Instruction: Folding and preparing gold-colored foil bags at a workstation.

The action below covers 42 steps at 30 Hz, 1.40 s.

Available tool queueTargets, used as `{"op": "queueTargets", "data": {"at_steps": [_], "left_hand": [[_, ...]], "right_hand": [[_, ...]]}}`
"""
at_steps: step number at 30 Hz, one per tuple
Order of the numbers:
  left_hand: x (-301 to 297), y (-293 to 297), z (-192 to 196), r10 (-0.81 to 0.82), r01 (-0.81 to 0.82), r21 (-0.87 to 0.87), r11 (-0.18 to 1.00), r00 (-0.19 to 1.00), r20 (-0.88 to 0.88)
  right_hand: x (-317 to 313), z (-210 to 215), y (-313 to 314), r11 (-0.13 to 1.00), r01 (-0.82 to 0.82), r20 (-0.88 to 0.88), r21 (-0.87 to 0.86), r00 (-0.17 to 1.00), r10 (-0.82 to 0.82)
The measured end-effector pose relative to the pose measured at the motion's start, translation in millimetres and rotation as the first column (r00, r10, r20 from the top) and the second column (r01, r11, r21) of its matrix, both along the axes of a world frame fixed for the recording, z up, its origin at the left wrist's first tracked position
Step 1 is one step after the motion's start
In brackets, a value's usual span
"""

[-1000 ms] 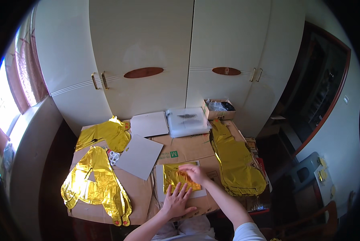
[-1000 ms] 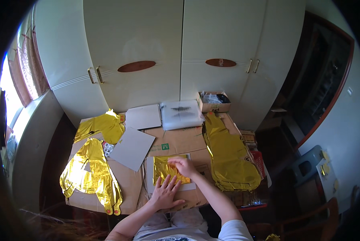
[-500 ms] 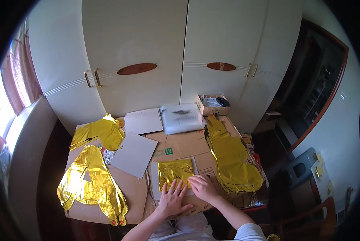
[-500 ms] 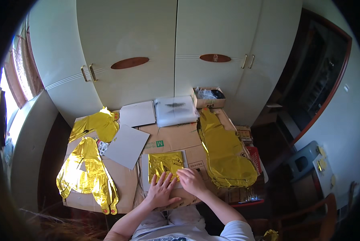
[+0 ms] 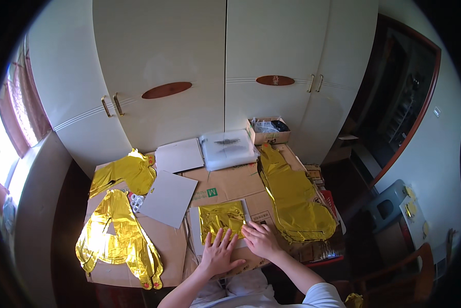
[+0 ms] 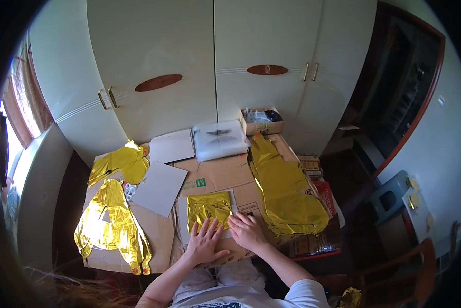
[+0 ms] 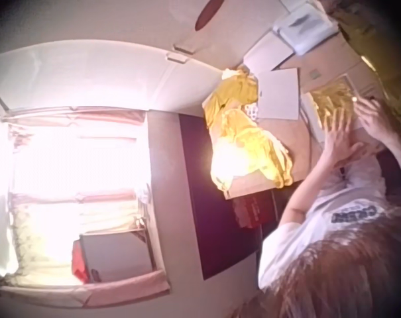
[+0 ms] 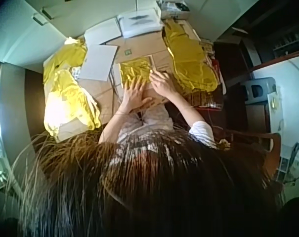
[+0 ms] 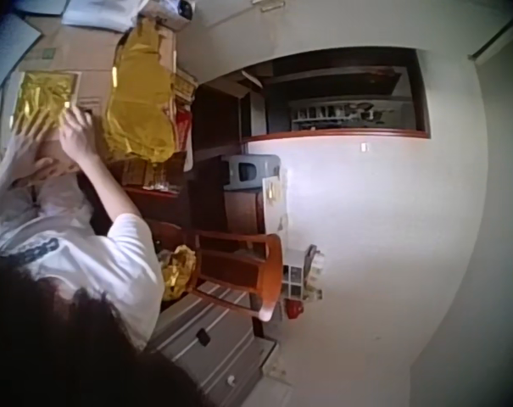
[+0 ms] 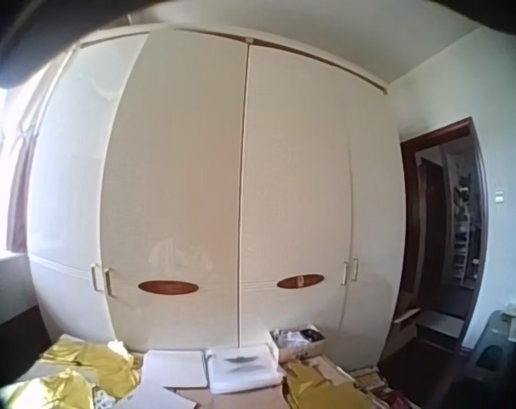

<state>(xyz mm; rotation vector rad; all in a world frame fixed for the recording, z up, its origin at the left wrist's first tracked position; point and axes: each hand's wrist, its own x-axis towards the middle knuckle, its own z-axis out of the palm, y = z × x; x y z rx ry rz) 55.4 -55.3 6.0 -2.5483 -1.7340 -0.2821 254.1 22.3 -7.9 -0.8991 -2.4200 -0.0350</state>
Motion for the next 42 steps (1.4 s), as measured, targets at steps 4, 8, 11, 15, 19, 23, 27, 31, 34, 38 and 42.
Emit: {"op": "queueTargets", "data": {"at_steps": [4,8,11,15,19,23,27,31,34,38,42], "left_hand": [[-0.5,-0.7,-1.6,-0.001,0.001,0.008,1.000,1.000,-0.004],[-0.1,-0.3,-1.3,-0.004,0.004,0.014,1.000,1.000,-0.006],[-0.2,-0.4,-1.3,-0.003,0.004,0.015,1.000,1.000,-0.001],[-0.2,-0.3,-2.6,-0.002,0.002,0.011,1.000,1.000,-0.001],[-0.1,-0.8,1.7,0.008,-0.010,-0.061,0.998,0.999,-0.032],[0.7,-0.7,0.2,0.001,-0.002,-0.028,1.000,1.000,-0.017],[0.2,-0.4,-3.0,0.004,-0.004,-0.004,1.000,1.000,-0.023],[-0.1,-0.9,-1.1,0.006,-0.007,-0.017,1.000,1.000,-0.025],[0.0,-1.4,0.7,0.006,-0.007,-0.029,1.000,0.999,-0.031],[0.3,-1.1,0.9,0.008,-0.009,-0.034,0.999,1.000,-0.029],[-0.1,-1.1,0.6,0.003,-0.005,-0.049,0.999,1.000,-0.026]], "right_hand": [[-1.5,-2.7,-3.8,0.999,0.014,0.014,0.030,1.000,-0.015],[-1.1,-5.7,-5.7,0.998,0.038,0.003,0.049,0.999,-0.038],[-2.4,-6.3,-5.7,0.997,0.040,-0.001,0.072,0.999,-0.040],[-5.9,1.8,-4.2,0.998,0.049,-0.021,0.038,0.999,-0.048],[-7.0,4.4,4.3,0.998,0.050,-0.088,-0.037,0.995,-0.054],[-1.9,-17.8,20.6,0.994,0.010,-0.234,-0.113,0.972,-0.036],[-5.2,-13.4,20.6,0.976,0.006,-0.410,-0.216,0.907,-0.097],[-2.3,-4.4,23.3,0.953,0.139,-0.387,-0.268,0.891,-0.239],[-3.7,-6.5,24.9,0.951,0.189,-0.303,-0.245,0.917,-0.261],[-9.1,-3.0,28.1,0.875,0.195,-0.236,-0.443,0.916,-0.324],[-12.3,-0.1,34.2,0.864,0.245,-0.133,-0.439,0.934,-0.332]]}}
